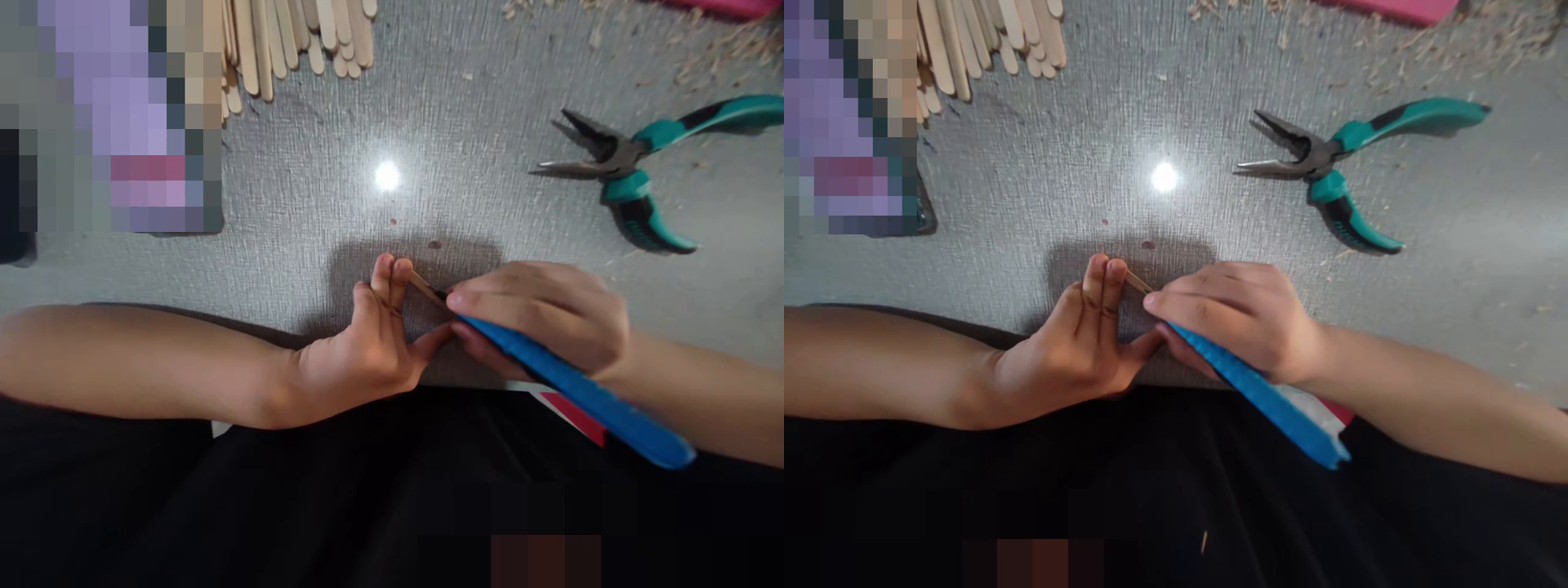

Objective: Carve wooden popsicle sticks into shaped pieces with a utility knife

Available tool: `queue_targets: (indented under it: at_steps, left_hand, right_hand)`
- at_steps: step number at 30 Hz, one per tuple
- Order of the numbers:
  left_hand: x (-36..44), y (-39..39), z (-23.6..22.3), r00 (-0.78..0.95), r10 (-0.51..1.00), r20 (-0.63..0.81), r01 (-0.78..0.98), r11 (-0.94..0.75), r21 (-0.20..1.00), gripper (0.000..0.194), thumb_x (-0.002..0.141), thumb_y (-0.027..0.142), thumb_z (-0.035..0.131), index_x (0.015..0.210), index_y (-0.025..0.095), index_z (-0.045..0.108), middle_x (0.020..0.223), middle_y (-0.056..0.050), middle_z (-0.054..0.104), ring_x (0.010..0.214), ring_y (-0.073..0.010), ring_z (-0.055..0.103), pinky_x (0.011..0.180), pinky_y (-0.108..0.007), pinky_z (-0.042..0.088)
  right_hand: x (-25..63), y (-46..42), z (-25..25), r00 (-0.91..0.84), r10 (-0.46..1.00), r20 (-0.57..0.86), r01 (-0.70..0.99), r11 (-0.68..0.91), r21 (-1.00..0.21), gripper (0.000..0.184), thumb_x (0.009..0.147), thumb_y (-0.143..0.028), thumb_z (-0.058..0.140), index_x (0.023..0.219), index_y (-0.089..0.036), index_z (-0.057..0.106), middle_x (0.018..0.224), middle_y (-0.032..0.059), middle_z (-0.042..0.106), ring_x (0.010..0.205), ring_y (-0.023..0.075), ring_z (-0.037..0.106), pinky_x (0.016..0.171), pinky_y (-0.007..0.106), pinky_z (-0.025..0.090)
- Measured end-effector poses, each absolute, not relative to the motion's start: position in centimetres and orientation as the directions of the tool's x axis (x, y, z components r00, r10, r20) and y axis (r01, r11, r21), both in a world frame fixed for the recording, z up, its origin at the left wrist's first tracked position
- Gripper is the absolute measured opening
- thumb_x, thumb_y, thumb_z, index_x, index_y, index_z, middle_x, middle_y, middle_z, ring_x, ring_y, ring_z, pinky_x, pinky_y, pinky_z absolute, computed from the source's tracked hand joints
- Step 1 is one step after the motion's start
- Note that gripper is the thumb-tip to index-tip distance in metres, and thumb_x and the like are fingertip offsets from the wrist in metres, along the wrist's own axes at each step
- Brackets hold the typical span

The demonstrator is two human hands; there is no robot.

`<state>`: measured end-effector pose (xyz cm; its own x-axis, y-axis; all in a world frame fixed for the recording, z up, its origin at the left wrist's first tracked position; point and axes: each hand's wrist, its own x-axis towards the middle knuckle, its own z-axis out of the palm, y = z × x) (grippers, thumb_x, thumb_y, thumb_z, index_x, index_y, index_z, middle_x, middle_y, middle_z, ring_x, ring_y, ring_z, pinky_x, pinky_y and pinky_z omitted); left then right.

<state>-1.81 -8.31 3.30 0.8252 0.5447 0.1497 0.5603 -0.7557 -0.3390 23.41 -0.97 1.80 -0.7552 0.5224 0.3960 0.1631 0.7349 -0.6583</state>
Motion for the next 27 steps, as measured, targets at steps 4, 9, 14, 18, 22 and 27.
queue_targets:
  at_steps: [4, 9, 14, 18, 22, 27]
  left_hand:
    - [-2.04, -8.52, 3.38, 0.839, 0.537, 0.088, 0.53, -0.768, -0.36, 0.058, 0.116, 0.03, 0.066, 0.161, -0.005, 0.06, 0.119, -0.032, 0.084, 0.109, -0.0387, 0.09, 0.076, -0.032, 0.069]
    - [-2.19, -8.73, 3.45, 0.827, 0.558, 0.063, 0.554, -0.79, -0.263, 0.063, 0.116, 0.028, 0.065, 0.169, -0.004, 0.052, 0.124, -0.032, 0.083, 0.115, -0.0421, 0.087, 0.078, -0.036, 0.07]
    - [-2.21, -8.86, 3.34, 0.805, 0.591, 0.047, 0.59, -0.79, -0.169, 0.069, 0.116, 0.026, 0.065, 0.175, -0.002, 0.044, 0.13, -0.033, 0.081, 0.12, -0.0443, 0.085, 0.08, -0.039, 0.071]
    - [-2.25, -8.87, 3.21, 0.804, 0.593, 0.054, 0.593, -0.79, -0.159, 0.067, 0.116, 0.026, 0.064, 0.173, -0.004, 0.046, 0.13, -0.034, 0.081, 0.121, -0.0452, 0.085, 0.08, -0.04, 0.071]
    - [-2.22, -8.79, 3.05, 0.806, 0.586, 0.084, 0.591, -0.789, -0.167, 0.062, 0.118, 0.028, 0.062, 0.17, -0.004, 0.05, 0.127, -0.033, 0.082, 0.119, -0.0446, 0.085, 0.079, -0.039, 0.071]
    - [-1.98, -8.48, 3.27, 0.829, 0.545, 0.125, 0.556, -0.778, -0.292, 0.05, 0.118, 0.031, 0.061, 0.145, -0.011, 0.071, 0.116, -0.033, 0.084, 0.109, -0.0432, 0.088, 0.074, -0.036, 0.071]
  right_hand:
    - [22.96, -0.55, 2.39, -0.702, 0.622, 0.347, 0.236, 0.663, -0.71, 0.033, 0.097, -0.011, 0.082, 0.127, -0.022, 0.076, 0.102, 0.0029, 0.089, 0.079, 0.0202, 0.087, 0.073, 0.028, 0.075]
    - [22.82, -0.54, 2.71, -0.718, 0.628, 0.299, 0.272, 0.649, -0.71, 0.032, 0.098, -0.009, 0.081, 0.126, -0.024, 0.075, 0.103, 0.0023, 0.09, 0.08, 0.0209, 0.087, 0.072, 0.031, 0.076]
    - [22.61, -0.34, 2.38, -0.71, 0.61, 0.352, 0.221, 0.667, -0.711, 0.03, 0.093, -0.01, 0.086, 0.121, -0.015, 0.078, 0.1, 0.0047, 0.089, 0.077, 0.0207, 0.087, 0.068, 0.031, 0.075]
    - [22.44, -0.2, 2.03, -0.71, 0.6, 0.369, 0.212, 0.681, -0.7, 0.03, 0.095, -0.01, 0.083, 0.123, -0.018, 0.077, 0.103, 0.0032, 0.09, 0.08, 0.0207, 0.088, 0.071, 0.03, 0.076]
    - [22.68, -0.45, 1.92, -0.702, 0.603, 0.379, 0.205, 0.681, -0.703, 0.03, 0.098, -0.011, 0.082, 0.126, -0.023, 0.078, 0.104, 0.0034, 0.09, 0.081, 0.0212, 0.088, 0.075, 0.031, 0.078]
    - [23.13, -0.75, 1.8, -0.752, 0.574, 0.325, 0.226, 0.687, -0.691, 0.025, 0.103, -0.013, 0.079, 0.123, -0.027, 0.076, 0.114, 0.0052, 0.089, 0.09, 0.0222, 0.088, 0.075, 0.034, 0.077]
